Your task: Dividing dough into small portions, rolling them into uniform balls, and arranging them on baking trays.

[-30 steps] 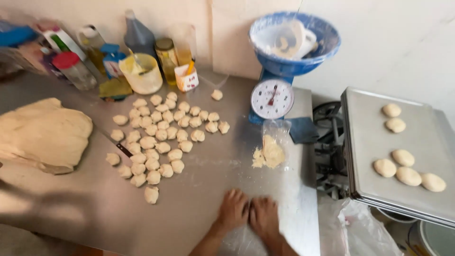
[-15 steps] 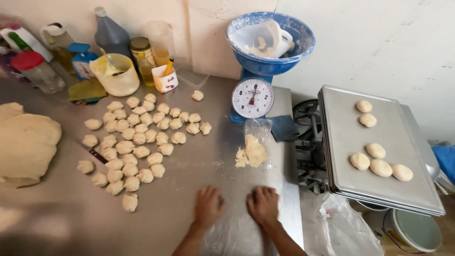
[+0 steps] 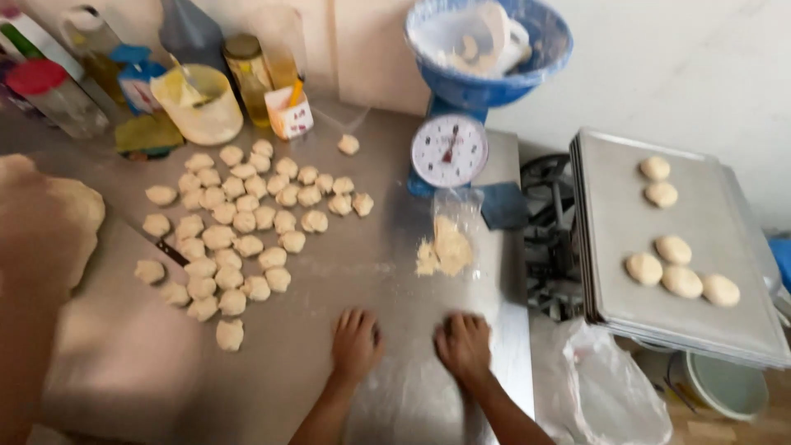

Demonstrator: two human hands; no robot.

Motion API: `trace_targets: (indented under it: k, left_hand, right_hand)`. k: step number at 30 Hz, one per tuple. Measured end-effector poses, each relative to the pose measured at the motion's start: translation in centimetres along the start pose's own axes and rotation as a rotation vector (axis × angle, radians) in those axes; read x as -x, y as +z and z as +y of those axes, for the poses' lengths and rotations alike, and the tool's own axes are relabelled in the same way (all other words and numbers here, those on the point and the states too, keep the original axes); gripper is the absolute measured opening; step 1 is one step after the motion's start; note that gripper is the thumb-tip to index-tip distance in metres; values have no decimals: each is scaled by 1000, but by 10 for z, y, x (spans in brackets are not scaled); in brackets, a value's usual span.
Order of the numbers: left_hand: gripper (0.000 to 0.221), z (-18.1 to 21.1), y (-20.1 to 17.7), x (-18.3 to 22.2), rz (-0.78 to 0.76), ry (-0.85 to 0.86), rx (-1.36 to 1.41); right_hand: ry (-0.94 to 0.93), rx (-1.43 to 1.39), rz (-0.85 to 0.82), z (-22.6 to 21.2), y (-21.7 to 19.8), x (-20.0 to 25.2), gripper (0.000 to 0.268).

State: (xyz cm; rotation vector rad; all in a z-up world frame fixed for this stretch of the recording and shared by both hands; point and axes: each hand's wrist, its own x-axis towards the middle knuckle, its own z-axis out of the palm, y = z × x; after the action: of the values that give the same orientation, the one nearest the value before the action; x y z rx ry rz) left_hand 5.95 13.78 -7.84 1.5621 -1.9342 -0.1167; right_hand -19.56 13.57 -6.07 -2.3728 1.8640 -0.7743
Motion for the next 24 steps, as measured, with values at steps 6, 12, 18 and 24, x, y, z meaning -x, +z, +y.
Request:
trace_targets:
  k: [6, 12, 18, 24]
  left_hand:
    - [12, 64, 11, 17, -56, 165, 185]
    - [19, -4, -13, 75, -116, -52, -151]
    - [14, 40, 35, -17, 25, 105, 69]
    - [54, 1, 53, 107, -298, -35, -11]
  right_hand:
    - [30, -198, -178, -67, -31, 31, 6]
    - [66, 116, 2, 26, -33, 53, 11]
    - [166, -13, 73, -2, 14, -1, 18]
    - [-9, -154, -47, -10, -16, 119, 26]
